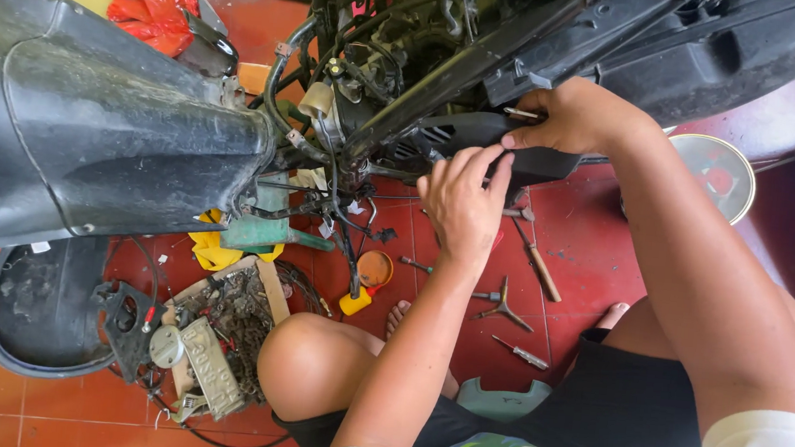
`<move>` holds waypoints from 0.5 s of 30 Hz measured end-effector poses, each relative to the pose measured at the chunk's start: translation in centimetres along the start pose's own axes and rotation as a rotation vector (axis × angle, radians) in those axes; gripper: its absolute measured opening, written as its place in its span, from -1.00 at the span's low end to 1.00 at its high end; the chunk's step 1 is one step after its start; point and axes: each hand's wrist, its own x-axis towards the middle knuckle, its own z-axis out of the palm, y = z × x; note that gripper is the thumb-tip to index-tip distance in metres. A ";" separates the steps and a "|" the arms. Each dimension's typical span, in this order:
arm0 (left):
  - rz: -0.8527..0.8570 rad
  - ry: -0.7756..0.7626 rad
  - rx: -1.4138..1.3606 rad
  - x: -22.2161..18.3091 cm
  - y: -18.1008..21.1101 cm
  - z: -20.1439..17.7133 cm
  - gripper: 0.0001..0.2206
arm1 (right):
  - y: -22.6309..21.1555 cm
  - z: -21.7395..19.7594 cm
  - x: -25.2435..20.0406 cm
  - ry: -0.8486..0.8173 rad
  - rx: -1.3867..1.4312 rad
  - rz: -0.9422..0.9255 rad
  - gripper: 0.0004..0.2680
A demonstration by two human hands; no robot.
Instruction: The person cleans a motorcycle part with a brush, handles various small wires and connectors by hand, and then uses a screwdriver to secure a black plastic cover onto the motorcycle frame.
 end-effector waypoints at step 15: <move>-0.146 -0.102 -0.183 0.2 0.5 0.8 -0.90 | -0.5 0.3 -0.5 0.076 -0.021 -0.045 -0.63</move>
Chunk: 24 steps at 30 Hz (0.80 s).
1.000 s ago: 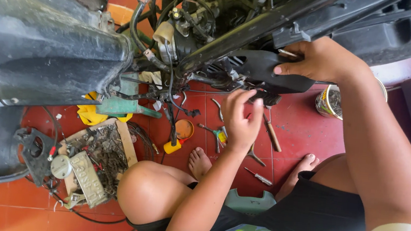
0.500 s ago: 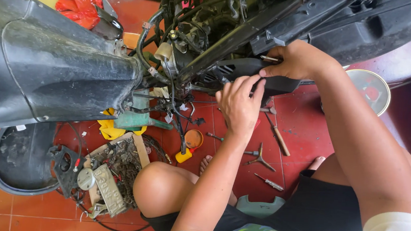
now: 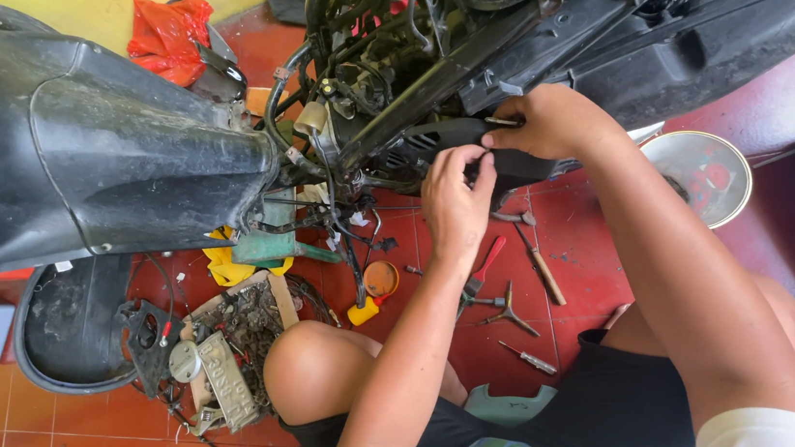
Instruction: The person cleans a motorcycle part with a brush, handles various small wires and connectors by hand, and then uses a screwdriver to secure a black plastic cover onto the motorcycle frame.
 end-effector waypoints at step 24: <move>-1.200 0.449 -1.003 -4.8 -18.2 4.9 -0.69 | -2.9 -4.3 -4.1 -0.211 0.025 0.170 -0.61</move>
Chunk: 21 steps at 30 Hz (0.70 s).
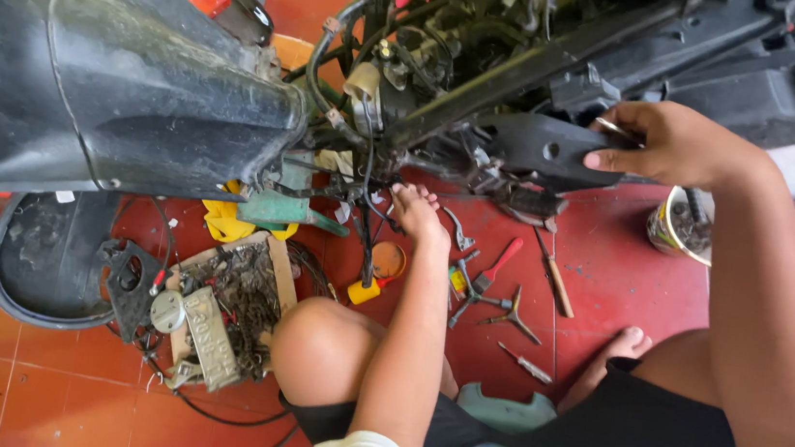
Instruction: The person cleans a motorcycle part with a brush, handles various small wires and connectors by hand, and then uses a screwdriver to secure a black plastic cover onto the motorcycle frame.
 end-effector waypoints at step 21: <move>-0.216 0.028 0.198 1.4 -0.3 2.4 -0.40 | 2.8 4.4 3.3 0.118 0.769 -0.149 -0.68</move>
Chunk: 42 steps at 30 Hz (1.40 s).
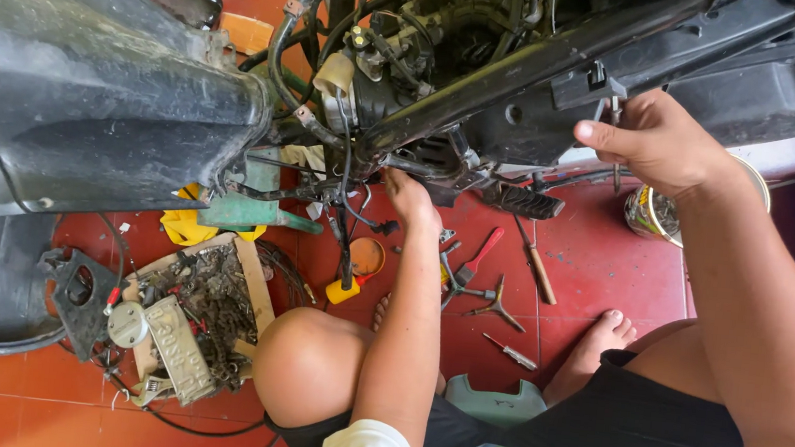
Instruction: The person cleans a motorcycle part with a brush, handles various small wires and connectors by hand, and then uses a screwdriver to secure a black plastic cover onto the motorcycle frame.
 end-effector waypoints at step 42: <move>0.172 0.123 -0.016 0.2 -7.1 -3.4 -0.52 | 1.1 6.3 5.5 0.172 -0.673 -0.414 -0.83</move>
